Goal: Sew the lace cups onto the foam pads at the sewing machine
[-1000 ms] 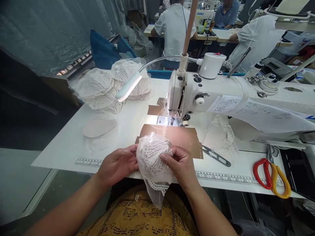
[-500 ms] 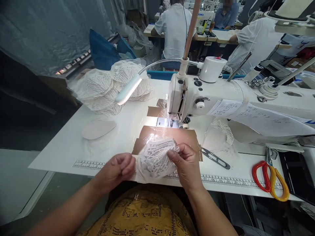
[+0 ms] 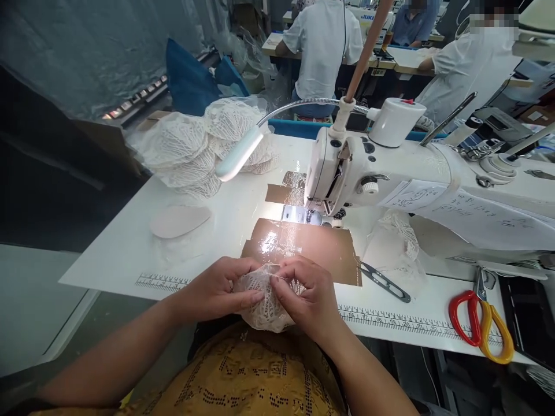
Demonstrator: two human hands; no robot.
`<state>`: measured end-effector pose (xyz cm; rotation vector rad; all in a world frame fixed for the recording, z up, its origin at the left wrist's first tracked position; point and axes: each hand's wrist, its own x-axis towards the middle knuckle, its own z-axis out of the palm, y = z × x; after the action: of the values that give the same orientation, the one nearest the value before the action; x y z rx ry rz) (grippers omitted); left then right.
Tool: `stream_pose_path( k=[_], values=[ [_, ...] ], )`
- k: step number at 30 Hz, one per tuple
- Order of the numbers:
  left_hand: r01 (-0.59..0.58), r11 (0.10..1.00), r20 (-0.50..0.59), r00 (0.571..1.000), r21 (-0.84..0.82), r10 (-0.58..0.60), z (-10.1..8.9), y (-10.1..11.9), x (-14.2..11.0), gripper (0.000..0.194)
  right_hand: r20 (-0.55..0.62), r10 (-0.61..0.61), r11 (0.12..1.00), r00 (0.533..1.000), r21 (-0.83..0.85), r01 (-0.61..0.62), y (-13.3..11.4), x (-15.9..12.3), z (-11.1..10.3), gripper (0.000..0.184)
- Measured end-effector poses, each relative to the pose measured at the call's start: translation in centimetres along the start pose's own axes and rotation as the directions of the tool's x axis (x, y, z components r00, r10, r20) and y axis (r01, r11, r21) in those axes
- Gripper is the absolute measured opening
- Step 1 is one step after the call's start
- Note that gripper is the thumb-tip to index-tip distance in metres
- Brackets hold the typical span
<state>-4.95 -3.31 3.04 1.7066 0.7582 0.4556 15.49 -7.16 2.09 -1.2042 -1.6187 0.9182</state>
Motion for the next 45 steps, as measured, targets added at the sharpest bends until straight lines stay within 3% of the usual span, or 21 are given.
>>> stream_pose_path(
  k=[11,13,16,22,25,30,33,35,36,38,39,40,41,42,43,45],
  values=[
    [0.032,0.996,-0.038,0.999,-0.082,-0.035,-0.2,0.1,2.0,0.025,-0.024,0.105,0.994,0.994,0.0,-0.105,0.6,0.7,-0.1,0.018],
    [0.004,0.994,-0.04,0.999,-0.106,-0.008,-0.1,0.0,2.3,0.024,0.003,0.192,0.98,0.981,0.058,-0.192,0.9,0.8,-0.3,0.011],
    [-0.017,0.989,-0.042,0.999,-0.145,0.011,-0.1,-0.2,2.6,0.022,0.096,0.303,0.933,0.948,0.171,-0.315,1.3,1.0,-0.9,0.018],
    [0.068,0.95,0.098,0.994,-0.303,-0.04,-0.5,-0.4,3.2,0.021,0.185,0.357,0.863,0.916,0.31,-0.399,1.3,1.4,-1.6,0.014],
    [0.042,0.929,0.051,0.998,-0.368,-0.025,0.1,-0.5,3.6,0.019,0.218,0.37,0.823,0.903,0.375,-0.428,1.4,1.6,-1.7,0.015],
    [0.164,0.787,-0.007,0.978,-0.595,-0.209,1.4,-1.1,4.2,0.027,0.259,0.421,0.732,0.869,0.47,-0.494,1.9,1.9,-2.1,0.022],
    [0.179,0.746,-0.145,0.927,-0.642,-0.347,-0.5,-0.6,3.9,0.033,0.186,0.463,0.722,0.867,0.488,-0.49,2.1,1.7,-3.4,0.029],
    [0.111,0.839,-0.386,0.851,-0.532,-0.357,-3.1,0.3,3.5,0.031,0.09,0.496,0.753,0.863,0.451,-0.48,2.3,1.4,-4.7,0.03],
    [0.076,0.908,-0.529,0.791,-0.413,-0.307,-4.4,0.8,3.4,0.028,0.045,0.505,0.777,0.862,0.412,-0.476,2.4,1.3,-5.4,0.028],
    [0.078,0.996,-0.759,0.646,-0.047,-0.086,-6.4,1.6,3.7,0.024,-0.012,0.481,0.838,0.877,0.302,-0.455,2.6,1.2,-6.5,0.025],
    [0.115,0.981,-0.787,0.614,0.156,0.053,-6.7,1.8,4.2,0.024,-0.025,0.454,0.869,0.891,0.233,-0.437,2.6,1.3,-7.0,0.023],
    [0.148,0.925,-0.758,0.625,0.35,0.187,-6.7,1.7,5.0,0.024,-0.028,0.424,0.897,0.905,0.152,-0.415,2.6,1.6,-7.3,0.022],
    [0.173,0.837,-0.684,0.671,0.52,0.286,-6.1,1.5,6.1,0.025,-0.021,0.395,0.917,0.918,0.063,-0.393,2.5,1.9,-7.5,0.021],
    [0.137,0.736,-0.553,0.753,0.662,0.356,-5.2,1.0,7.3,0.026,-0.008,0.373,0.927,0.928,-0.032,-0.373,2.5,2.3,-7.6,0.02],
    [0.117,0.607,-0.432,0.807,0.786,0.403,-3.9,0.4,8.5,0.024,0.006,0.356,0.927,0.934,-0.124,-0.353,2.4,2.8,-7.7,0.019],
    [0.116,0.335,-0.225,0.924,0.935,0.308,-0.9,-0.9,10.8,0.02,0.042,0.34,0.906,0.94,-0.284,-0.314,2.3,3.8,-7.5,0.018]
  ],
)
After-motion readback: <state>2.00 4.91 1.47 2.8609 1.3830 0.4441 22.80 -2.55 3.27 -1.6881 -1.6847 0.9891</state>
